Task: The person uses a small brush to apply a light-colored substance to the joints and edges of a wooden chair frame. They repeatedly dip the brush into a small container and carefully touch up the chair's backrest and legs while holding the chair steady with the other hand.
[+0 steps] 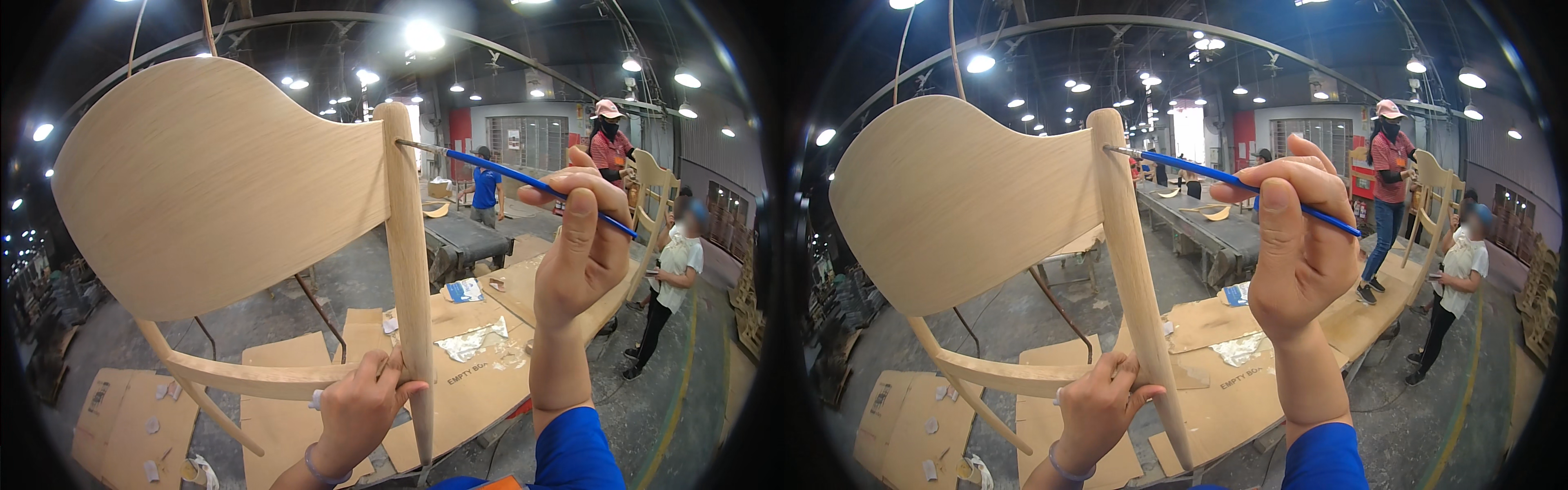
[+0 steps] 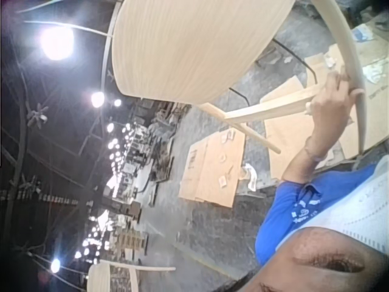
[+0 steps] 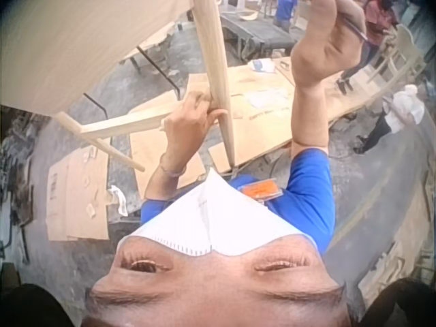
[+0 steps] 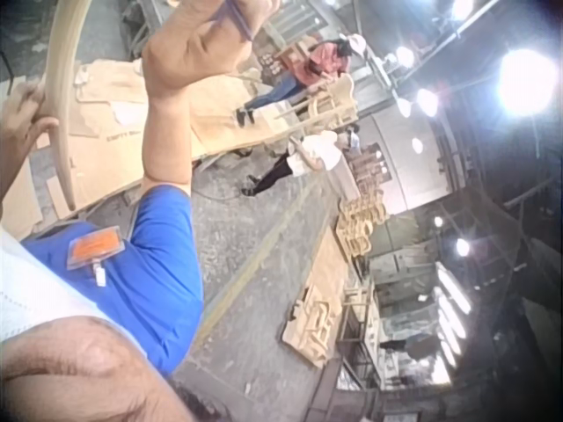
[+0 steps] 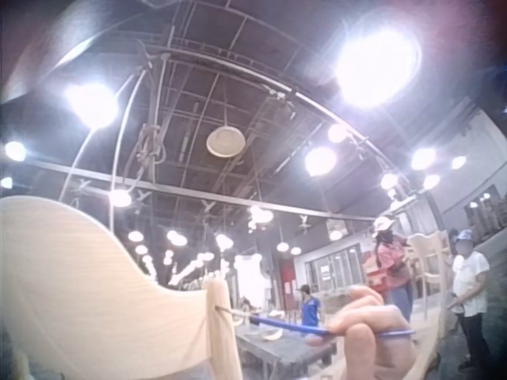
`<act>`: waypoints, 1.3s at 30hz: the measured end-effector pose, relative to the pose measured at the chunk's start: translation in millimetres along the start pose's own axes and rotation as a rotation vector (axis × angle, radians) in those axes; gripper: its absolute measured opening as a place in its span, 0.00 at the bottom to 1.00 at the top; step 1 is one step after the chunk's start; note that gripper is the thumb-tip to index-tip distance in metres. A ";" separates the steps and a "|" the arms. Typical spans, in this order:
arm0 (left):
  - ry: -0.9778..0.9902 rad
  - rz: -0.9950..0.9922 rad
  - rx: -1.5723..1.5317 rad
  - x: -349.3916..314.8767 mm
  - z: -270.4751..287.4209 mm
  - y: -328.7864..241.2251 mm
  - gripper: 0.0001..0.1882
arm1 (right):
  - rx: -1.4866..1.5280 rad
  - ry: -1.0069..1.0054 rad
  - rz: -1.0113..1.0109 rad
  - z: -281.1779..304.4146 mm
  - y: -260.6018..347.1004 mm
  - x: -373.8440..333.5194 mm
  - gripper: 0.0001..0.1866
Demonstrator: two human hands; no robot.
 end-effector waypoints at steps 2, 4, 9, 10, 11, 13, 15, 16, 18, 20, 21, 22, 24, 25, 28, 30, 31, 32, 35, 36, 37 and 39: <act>-0.011 -0.002 0.001 -0.1 1.7 1.6 0.28 | 0.004 0.001 -0.008 -2.5 -0.6 -1.1 0.07; -0.013 0.003 0.003 0.1 2.3 3.0 0.28 | 0.015 -0.004 -0.011 -4.5 -1.7 -1.4 0.07; -0.009 0.019 0.002 0.2 1.0 0.1 0.28 | 0.019 0.005 0.016 -5.4 -2.8 -0.2 0.07; -0.022 0.015 0.008 0.0 2.4 -0.1 0.28 | 0.026 0.000 0.007 -5.4 -3.8 -0.6 0.07; -0.024 0.018 0.011 0.0 2.8 0.4 0.28 | 0.034 -0.005 -0.001 -5.6 -4.4 -1.1 0.07; -0.030 0.021 0.014 -0.1 3.7 1.4 0.28 | 0.041 -0.007 -0.007 -6.1 -5.3 -1.9 0.07; -0.007 0.012 0.004 0.2 0.2 -1.5 0.28 | 0.055 -0.034 0.000 -2.5 -6.1 -2.0 0.07; -0.031 0.026 0.014 0.5 1.8 -1.3 0.28 | 0.036 0.000 0.001 -4.2 -7.4 -1.9 0.07; -0.024 0.046 0.022 0.1 1.4 1.2 0.27 | 0.020 0.014 0.000 -6.7 -9.4 -1.8 0.07; -0.021 0.035 0.038 -0.4 1.7 2.0 0.27 | 0.032 0.001 0.003 -7.7 -9.8 -2.9 0.07; 0.001 0.037 0.041 0.9 -4.3 -1.6 0.27 | 0.034 -0.020 0.005 -2.7 -11.7 -3.0 0.07; -0.025 0.035 0.049 -0.5 -0.4 0.9 0.27 | 0.035 -0.005 -0.005 -6.9 -10.9 -3.7 0.07; -0.023 0.041 0.048 -2.2 1.6 5.5 0.28 | 0.035 -0.009 -0.018 -9.8 -10.3 -7.2 0.07; -0.031 0.036 0.049 -3.3 3.3 7.4 0.28 | 0.040 -0.010 -0.018 -11.7 -8.9 -8.5 0.07; -0.034 0.042 0.048 -3.7 0.9 10.9 0.28 | 0.049 -0.016 -0.015 -14.9 -8.4 -9.2 0.07; -0.009 0.064 0.042 -6.8 0.7 18.0 0.28 | 0.068 -0.026 -0.006 -20.2 -5.7 -9.3 0.07; -0.025 0.056 0.044 -8.4 3.5 19.0 0.28 | 0.069 -0.026 -0.007 -22.9 -4.0 -9.4 0.07; -0.029 0.056 0.041 -9.6 5.1 21.3 0.28 | 0.071 -0.026 -0.007 -25.7 -3.4 -9.7 0.07; -0.026 0.060 0.041 -12.2 8.8 27.7 0.28 | 0.053 -0.014 -0.007 -31.9 -0.2 -10.6 0.07; -0.021 0.072 0.037 -12.4 8.3 29.5 0.28 | 0.043 -0.007 -0.005 -33.2 0.3 -10.5 0.07; -0.028 0.062 0.044 -12.0 8.4 29.2 0.28 | 0.050 -0.007 -0.005 -34.1 0.2 -10.8 0.07; -0.021 0.068 0.044 -11.3 6.3 30.7 0.28 | 0.063 -0.005 -0.004 -35.6 -0.9 -11.5 0.07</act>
Point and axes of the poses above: each hand's wrist, its own x-axis towards the middle knuckle, its own z-axis out of the back of the hand, y = z × x, the point moved 9 cm from there along x, towards the middle knuckle, and after that the axes turned 4 degrees about -x, right-handed, at the moved point
